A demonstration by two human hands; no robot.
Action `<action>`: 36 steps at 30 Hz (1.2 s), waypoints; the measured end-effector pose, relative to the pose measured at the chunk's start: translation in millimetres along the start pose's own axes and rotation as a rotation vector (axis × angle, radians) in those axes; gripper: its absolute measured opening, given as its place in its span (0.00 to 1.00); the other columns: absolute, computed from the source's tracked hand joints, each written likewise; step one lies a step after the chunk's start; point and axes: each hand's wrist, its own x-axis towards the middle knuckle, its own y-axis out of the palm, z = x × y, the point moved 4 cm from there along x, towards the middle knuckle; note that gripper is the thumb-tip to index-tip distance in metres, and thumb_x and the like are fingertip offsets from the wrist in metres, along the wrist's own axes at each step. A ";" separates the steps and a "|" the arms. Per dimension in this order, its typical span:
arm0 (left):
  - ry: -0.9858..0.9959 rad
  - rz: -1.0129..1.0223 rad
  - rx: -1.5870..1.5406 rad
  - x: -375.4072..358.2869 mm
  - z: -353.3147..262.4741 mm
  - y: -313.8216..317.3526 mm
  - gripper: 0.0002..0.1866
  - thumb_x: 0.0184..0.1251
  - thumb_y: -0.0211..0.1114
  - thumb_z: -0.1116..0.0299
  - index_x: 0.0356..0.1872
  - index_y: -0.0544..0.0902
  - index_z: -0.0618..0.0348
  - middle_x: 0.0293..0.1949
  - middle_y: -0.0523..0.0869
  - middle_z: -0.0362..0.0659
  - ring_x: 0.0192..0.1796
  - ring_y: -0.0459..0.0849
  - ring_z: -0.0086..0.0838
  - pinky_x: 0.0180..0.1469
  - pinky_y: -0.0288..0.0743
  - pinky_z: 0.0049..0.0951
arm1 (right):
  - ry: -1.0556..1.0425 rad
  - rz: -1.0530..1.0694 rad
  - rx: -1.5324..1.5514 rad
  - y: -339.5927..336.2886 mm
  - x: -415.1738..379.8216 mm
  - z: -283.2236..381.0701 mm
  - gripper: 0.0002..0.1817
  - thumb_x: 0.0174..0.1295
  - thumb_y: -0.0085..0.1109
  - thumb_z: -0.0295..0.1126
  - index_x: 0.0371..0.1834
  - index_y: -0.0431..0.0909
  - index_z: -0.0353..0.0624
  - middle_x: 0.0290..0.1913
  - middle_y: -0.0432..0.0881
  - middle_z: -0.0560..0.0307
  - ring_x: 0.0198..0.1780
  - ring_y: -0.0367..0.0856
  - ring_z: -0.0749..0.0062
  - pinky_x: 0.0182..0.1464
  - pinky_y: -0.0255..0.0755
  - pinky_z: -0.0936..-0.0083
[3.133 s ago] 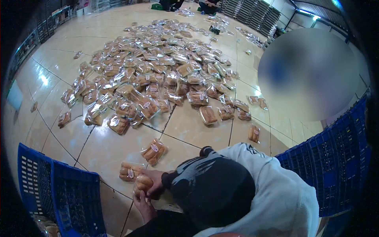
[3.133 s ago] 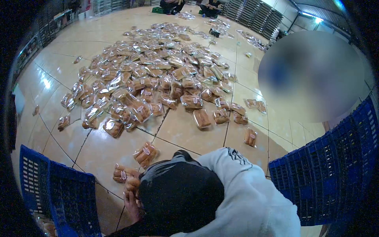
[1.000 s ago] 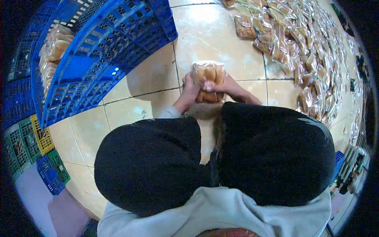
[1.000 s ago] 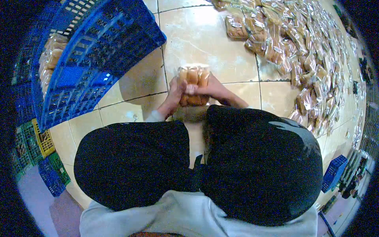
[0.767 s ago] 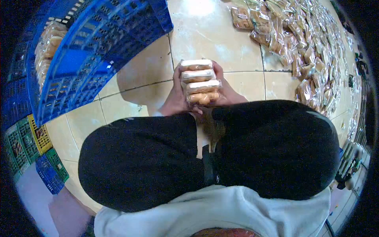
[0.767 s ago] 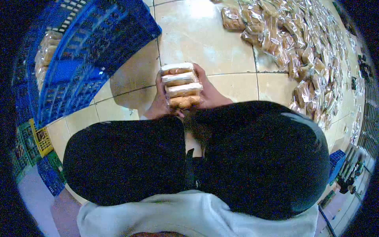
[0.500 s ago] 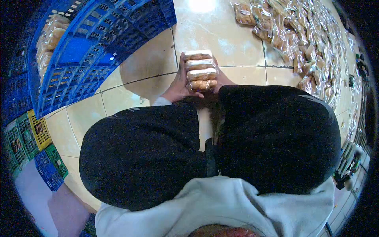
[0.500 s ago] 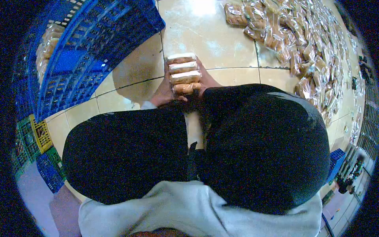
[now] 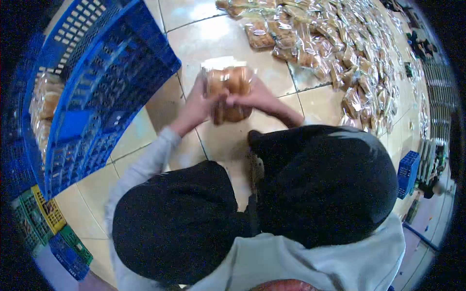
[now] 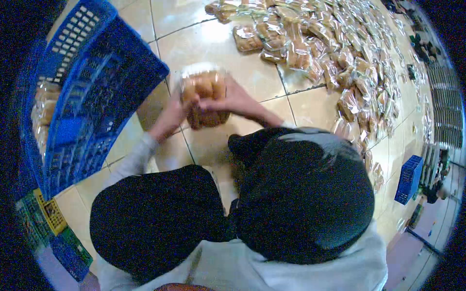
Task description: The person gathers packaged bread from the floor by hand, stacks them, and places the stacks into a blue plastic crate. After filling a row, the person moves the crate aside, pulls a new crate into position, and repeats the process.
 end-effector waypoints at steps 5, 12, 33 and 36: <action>0.159 0.161 -0.022 120.7 -122.7 -1.9 0.30 0.69 0.68 0.48 0.62 0.77 0.59 0.54 0.84 0.41 0.56 0.81 0.24 0.61 0.74 0.28 | -0.127 -0.181 -0.101 -117.3 68.8 37.3 0.37 0.60 0.69 0.53 0.65 0.71 0.42 0.54 0.83 0.58 0.52 0.82 0.72 0.56 0.77 0.73; -0.109 0.136 -0.104 272.2 -50.8 31.5 0.32 0.69 0.65 0.41 0.62 0.77 0.57 0.52 0.84 0.40 0.53 0.81 0.26 0.58 0.75 0.32 | 0.188 -0.168 0.159 -232.5 110.6 -45.5 0.38 0.66 0.64 0.52 0.70 0.66 0.37 0.62 0.77 0.54 0.60 0.79 0.70 0.63 0.76 0.72; -0.262 -0.433 -0.277 59.6 18.1 63.2 0.38 0.77 0.50 0.38 0.67 0.65 0.67 0.59 0.76 0.50 0.61 0.77 0.33 0.65 0.70 0.33 | 0.330 0.040 -0.011 -106.3 42.8 -64.5 0.37 0.54 0.74 0.50 0.62 0.74 0.38 0.56 0.81 0.50 0.57 0.79 0.65 0.63 0.70 0.69; -0.357 -0.443 -0.445 59.2 34.9 62.3 0.39 0.77 0.41 0.34 0.72 0.65 0.59 0.65 0.76 0.47 0.65 0.77 0.35 0.67 0.73 0.37 | 0.340 0.187 0.068 -94.1 60.6 -70.3 0.34 0.59 0.69 0.51 0.61 0.76 0.38 0.53 0.83 0.52 0.54 0.80 0.69 0.60 0.72 0.72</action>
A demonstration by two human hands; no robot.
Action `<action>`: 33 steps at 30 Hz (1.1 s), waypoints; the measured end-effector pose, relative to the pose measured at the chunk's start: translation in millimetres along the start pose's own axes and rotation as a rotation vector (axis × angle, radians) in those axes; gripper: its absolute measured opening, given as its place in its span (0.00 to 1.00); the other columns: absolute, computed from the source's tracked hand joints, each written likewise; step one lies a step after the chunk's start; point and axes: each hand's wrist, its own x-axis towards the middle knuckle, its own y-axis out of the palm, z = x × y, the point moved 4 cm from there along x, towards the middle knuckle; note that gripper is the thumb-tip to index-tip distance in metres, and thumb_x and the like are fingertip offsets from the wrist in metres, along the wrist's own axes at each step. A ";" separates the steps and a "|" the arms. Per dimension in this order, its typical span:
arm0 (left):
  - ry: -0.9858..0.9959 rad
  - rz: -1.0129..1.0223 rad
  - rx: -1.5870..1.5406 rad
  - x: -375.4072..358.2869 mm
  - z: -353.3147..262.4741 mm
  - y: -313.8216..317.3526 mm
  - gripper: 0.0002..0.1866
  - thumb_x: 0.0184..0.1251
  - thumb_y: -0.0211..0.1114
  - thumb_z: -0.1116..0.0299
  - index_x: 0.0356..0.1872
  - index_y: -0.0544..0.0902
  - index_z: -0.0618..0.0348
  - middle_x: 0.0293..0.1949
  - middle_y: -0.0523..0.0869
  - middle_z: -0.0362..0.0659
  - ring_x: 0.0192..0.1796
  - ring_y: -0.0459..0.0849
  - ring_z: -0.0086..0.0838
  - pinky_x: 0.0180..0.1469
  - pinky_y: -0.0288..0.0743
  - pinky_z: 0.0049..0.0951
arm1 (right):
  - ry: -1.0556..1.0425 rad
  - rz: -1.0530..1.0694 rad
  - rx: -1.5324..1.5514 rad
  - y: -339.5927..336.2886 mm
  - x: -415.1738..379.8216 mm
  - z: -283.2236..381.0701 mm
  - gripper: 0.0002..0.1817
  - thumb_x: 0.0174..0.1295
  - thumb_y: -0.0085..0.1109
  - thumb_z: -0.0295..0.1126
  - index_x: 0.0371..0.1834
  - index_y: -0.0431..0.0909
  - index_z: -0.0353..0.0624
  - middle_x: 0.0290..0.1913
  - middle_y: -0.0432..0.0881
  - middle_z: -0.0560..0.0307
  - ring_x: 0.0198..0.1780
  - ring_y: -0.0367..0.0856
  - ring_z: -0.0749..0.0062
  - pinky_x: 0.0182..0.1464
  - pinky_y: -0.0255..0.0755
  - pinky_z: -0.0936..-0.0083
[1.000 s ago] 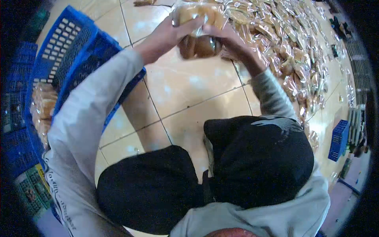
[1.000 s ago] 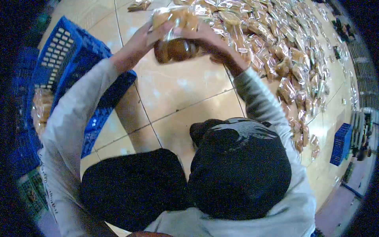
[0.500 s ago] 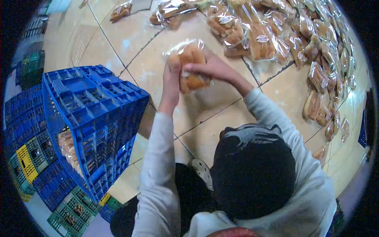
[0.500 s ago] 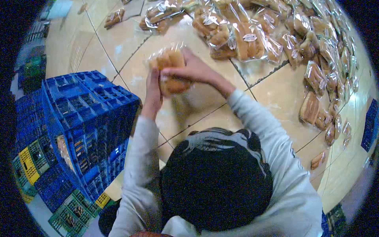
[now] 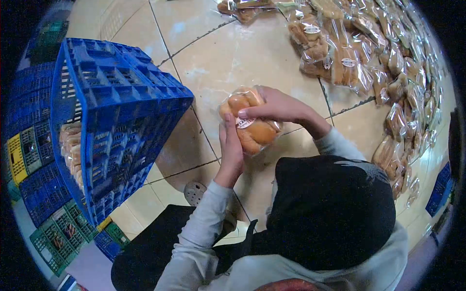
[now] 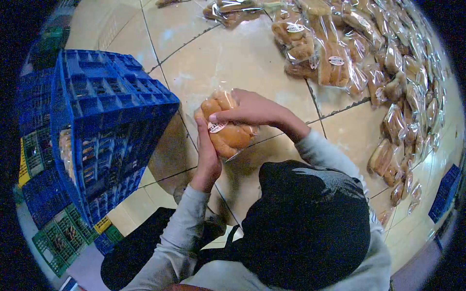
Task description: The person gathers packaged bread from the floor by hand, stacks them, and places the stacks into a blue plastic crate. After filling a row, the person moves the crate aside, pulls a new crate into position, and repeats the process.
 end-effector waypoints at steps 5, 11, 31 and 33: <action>-0.063 0.024 -0.081 -13.1 -0.6 -6.3 0.40 0.76 0.39 0.31 0.72 0.65 0.56 0.64 0.76 0.46 0.65 0.78 0.35 0.66 0.74 0.37 | 0.071 0.097 0.080 18.8 9.7 -11.8 0.32 0.63 0.66 0.54 0.59 0.78 0.38 0.52 0.84 0.54 0.51 0.82 0.72 0.56 0.75 0.74; -0.056 -0.001 -0.059 -27.8 -13.8 -18.3 0.37 0.78 0.41 0.35 0.71 0.65 0.56 0.64 0.76 0.45 0.65 0.78 0.34 0.67 0.73 0.36 | 0.193 0.121 0.133 39.2 15.1 -17.3 0.31 0.66 0.63 0.53 0.60 0.77 0.37 0.52 0.84 0.56 0.51 0.81 0.74 0.56 0.75 0.76; 0.035 -0.027 0.135 8.0 98.7 -50.0 0.44 0.66 0.65 0.39 0.69 0.65 0.66 0.62 0.76 0.54 0.63 0.77 0.42 0.64 0.73 0.43 | 0.136 -0.089 0.203 54.3 -44.6 -57.8 0.44 0.57 0.71 0.46 0.73 0.61 0.38 0.67 0.74 0.49 0.68 0.72 0.61 0.72 0.64 0.65; -0.048 -0.053 0.407 1.6 84.6 -29.3 0.53 0.60 0.69 0.37 0.70 0.59 0.73 0.68 0.68 0.64 0.72 0.66 0.50 0.73 0.61 0.42 | 0.119 -0.117 0.301 61.8 -67.5 -39.0 0.44 0.58 0.69 0.45 0.74 0.60 0.40 0.67 0.72 0.49 0.69 0.70 0.60 0.72 0.62 0.65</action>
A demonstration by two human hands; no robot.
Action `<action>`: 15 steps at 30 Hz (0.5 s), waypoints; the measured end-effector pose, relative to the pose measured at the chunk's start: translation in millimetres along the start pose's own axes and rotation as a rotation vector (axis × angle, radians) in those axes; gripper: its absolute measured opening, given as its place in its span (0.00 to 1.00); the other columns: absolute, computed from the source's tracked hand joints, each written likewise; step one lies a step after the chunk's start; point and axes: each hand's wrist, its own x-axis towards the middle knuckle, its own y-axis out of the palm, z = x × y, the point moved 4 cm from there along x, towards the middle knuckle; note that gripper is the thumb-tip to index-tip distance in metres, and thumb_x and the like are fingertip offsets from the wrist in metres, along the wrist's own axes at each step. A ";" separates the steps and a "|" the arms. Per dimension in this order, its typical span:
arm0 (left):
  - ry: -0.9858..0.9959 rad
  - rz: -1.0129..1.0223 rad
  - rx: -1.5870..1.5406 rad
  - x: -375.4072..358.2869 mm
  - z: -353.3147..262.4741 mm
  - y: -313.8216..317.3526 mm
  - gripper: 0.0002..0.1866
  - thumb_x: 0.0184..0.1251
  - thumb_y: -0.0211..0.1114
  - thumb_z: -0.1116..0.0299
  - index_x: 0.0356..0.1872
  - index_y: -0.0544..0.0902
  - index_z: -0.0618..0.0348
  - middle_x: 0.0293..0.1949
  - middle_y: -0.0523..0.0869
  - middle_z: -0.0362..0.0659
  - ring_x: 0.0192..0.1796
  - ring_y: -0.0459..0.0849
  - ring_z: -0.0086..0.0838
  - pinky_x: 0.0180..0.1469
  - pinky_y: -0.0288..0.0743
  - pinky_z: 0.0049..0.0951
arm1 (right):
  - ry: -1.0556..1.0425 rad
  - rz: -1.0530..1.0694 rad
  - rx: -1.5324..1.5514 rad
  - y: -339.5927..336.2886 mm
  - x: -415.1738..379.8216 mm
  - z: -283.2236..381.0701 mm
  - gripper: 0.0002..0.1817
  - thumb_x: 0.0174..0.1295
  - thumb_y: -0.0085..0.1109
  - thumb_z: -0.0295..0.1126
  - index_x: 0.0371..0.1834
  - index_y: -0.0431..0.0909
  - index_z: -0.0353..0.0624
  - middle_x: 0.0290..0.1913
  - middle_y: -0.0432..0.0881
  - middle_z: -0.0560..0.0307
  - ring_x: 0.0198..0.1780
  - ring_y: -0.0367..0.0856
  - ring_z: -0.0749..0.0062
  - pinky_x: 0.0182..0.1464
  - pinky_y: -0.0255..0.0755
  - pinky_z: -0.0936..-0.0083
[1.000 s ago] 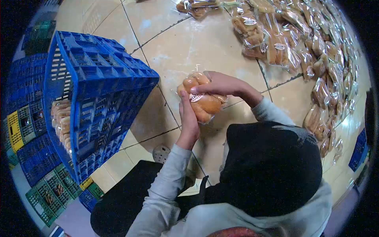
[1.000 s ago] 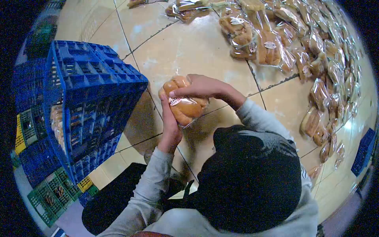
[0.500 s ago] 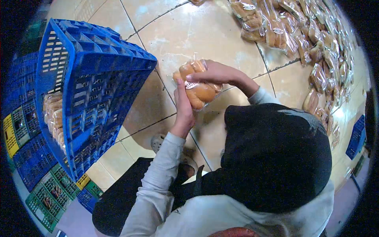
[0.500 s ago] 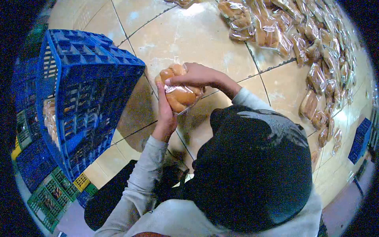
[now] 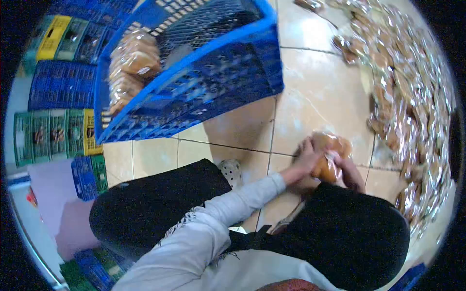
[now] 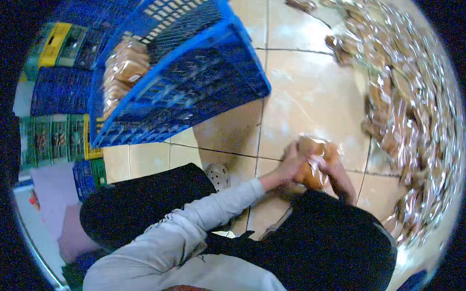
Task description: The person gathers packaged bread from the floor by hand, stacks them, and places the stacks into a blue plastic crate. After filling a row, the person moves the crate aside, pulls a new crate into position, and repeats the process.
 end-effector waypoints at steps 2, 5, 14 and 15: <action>0.168 0.165 -0.244 -9.7 -20.1 15.3 0.57 0.57 0.68 0.31 0.69 0.57 0.74 0.66 0.68 0.62 0.70 0.68 0.48 0.73 0.62 0.42 | -0.042 -0.026 -0.027 0.4 -13.9 9.8 0.43 0.60 0.66 0.46 0.74 0.59 0.40 0.68 0.71 0.48 0.70 0.69 0.60 0.73 0.61 0.65; 0.470 0.199 -0.190 -13.5 -97.6 20.5 0.60 0.55 0.72 0.34 0.71 0.54 0.75 0.69 0.65 0.64 0.72 0.65 0.53 0.75 0.58 0.43 | -0.183 -0.071 -0.138 -1.7 -36.8 60.8 0.42 0.62 0.62 0.48 0.75 0.58 0.39 0.69 0.69 0.48 0.70 0.67 0.59 0.73 0.59 0.64; 1.385 -0.148 0.384 -153.1 -460.1 -181.5 0.54 0.53 0.72 0.35 0.69 0.62 0.70 0.66 0.70 0.60 0.69 0.69 0.50 0.74 0.58 0.42 | -0.951 -0.066 -0.569 90.5 -57.8 408.1 0.40 0.69 0.49 0.55 0.77 0.55 0.39 0.72 0.63 0.45 0.73 0.61 0.55 0.75 0.55 0.62; 1.375 -0.197 0.447 -165.3 -466.3 -221.0 0.53 0.54 0.72 0.35 0.68 0.63 0.69 0.66 0.71 0.59 0.69 0.70 0.50 0.73 0.59 0.42 | -1.003 -0.020 -0.592 116.0 -45.5 441.3 0.40 0.70 0.48 0.55 0.77 0.54 0.39 0.73 0.63 0.45 0.73 0.61 0.55 0.75 0.54 0.62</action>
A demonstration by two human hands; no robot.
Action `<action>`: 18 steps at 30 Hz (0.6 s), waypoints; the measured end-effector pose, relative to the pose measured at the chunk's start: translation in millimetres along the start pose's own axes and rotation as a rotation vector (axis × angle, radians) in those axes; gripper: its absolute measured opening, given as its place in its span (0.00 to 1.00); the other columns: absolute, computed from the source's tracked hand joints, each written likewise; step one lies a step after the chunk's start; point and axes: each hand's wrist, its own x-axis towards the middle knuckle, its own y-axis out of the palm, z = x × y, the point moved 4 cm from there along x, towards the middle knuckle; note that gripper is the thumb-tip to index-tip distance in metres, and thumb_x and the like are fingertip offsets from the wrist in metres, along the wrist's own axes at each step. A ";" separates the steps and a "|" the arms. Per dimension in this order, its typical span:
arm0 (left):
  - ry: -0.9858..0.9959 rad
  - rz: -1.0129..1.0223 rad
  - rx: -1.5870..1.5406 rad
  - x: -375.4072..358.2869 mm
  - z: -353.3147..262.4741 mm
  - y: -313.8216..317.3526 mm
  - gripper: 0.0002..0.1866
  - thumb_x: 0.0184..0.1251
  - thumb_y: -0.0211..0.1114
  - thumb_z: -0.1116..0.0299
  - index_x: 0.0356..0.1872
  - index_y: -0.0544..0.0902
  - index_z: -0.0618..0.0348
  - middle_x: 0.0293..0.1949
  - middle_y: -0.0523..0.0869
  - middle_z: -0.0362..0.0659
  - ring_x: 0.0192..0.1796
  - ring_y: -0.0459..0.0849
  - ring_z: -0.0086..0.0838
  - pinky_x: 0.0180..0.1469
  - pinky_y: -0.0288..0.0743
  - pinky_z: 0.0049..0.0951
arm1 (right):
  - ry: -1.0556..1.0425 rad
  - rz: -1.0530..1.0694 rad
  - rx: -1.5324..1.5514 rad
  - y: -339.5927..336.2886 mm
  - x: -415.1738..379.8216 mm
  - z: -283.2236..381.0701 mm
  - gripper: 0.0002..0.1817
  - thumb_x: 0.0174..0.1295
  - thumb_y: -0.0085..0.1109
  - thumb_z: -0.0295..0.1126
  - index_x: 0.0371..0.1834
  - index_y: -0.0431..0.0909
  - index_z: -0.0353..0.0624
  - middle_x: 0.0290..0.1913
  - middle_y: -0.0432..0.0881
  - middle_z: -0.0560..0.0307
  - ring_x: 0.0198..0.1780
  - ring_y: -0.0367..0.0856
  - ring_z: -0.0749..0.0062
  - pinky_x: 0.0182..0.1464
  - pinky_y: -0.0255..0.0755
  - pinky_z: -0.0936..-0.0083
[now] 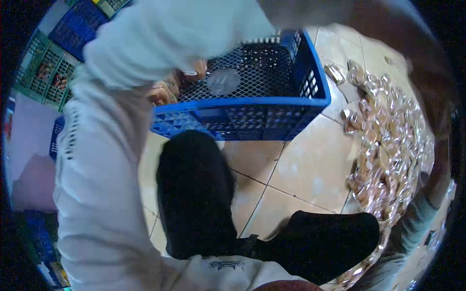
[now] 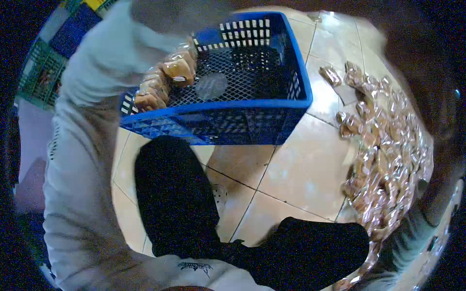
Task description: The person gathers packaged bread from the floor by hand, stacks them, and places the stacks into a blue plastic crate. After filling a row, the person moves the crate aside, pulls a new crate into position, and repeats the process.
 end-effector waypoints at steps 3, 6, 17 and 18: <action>-0.112 0.015 0.187 -34.5 23.2 -116.7 0.47 0.58 0.70 0.37 0.66 0.68 0.65 0.64 0.74 0.58 0.67 0.73 0.48 0.71 0.63 0.41 | -0.031 0.174 0.159 72.2 105.3 3.0 0.40 0.72 0.43 0.57 0.77 0.53 0.39 0.74 0.61 0.44 0.74 0.59 0.54 0.76 0.52 0.61; -0.313 0.035 0.384 -108.6 60.9 -201.6 0.42 0.61 0.68 0.38 0.65 0.72 0.62 0.62 0.78 0.56 0.65 0.76 0.46 0.68 0.66 0.40 | 0.116 0.370 0.295 192.9 138.6 -51.3 0.31 0.68 0.57 0.46 0.68 0.67 0.38 0.63 0.75 0.51 0.62 0.74 0.63 0.65 0.68 0.66; -0.700 0.387 0.884 -311.7 213.6 -279.8 0.54 0.48 0.62 0.20 0.68 0.76 0.55 0.80 0.46 0.61 0.80 0.37 0.64 0.72 0.31 0.74 | 0.193 0.727 0.325 496.4 89.6 -181.2 0.61 0.46 0.82 0.30 0.75 0.40 0.38 0.69 0.64 0.43 0.72 0.65 0.60 0.73 0.64 0.62; -0.666 0.433 0.901 -320.0 221.5 -278.5 0.57 0.46 0.60 0.17 0.69 0.75 0.53 0.79 0.45 0.63 0.80 0.37 0.67 0.71 0.30 0.77 | 0.162 0.737 0.300 500.3 87.9 -187.9 0.61 0.45 0.82 0.29 0.75 0.40 0.39 0.69 0.64 0.43 0.72 0.65 0.60 0.73 0.64 0.62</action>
